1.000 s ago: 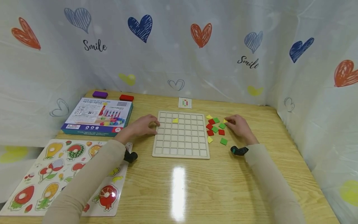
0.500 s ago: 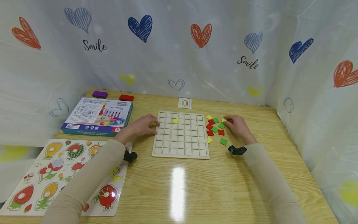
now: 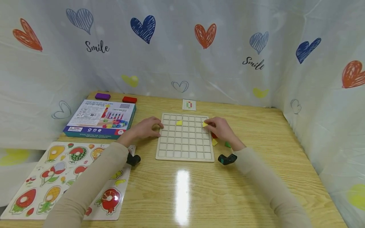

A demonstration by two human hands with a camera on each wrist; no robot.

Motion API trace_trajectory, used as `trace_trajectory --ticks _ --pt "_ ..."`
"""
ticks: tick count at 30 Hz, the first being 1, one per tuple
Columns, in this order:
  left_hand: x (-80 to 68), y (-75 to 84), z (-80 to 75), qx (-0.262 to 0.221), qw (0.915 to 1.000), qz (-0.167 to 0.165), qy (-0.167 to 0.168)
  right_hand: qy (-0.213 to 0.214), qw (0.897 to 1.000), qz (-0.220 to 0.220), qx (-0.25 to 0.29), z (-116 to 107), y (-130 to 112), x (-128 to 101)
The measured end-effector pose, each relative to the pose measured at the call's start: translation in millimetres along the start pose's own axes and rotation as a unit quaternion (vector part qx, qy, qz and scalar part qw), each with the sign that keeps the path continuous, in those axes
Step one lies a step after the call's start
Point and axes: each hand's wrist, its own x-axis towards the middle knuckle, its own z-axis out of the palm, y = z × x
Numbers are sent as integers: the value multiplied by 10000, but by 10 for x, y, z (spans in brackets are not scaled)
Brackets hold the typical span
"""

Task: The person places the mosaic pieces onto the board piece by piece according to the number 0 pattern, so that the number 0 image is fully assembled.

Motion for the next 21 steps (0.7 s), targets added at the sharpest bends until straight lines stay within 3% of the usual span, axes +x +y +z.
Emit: trace_trajectory --ticks 7,21 --pt "-6 17 -3 -7 10000 7 -5 -171 9995 -256 83 192 -241 120" --pt "1 10 5 13 10000 8 8 -28 10000 22 -24 370 -262 344"
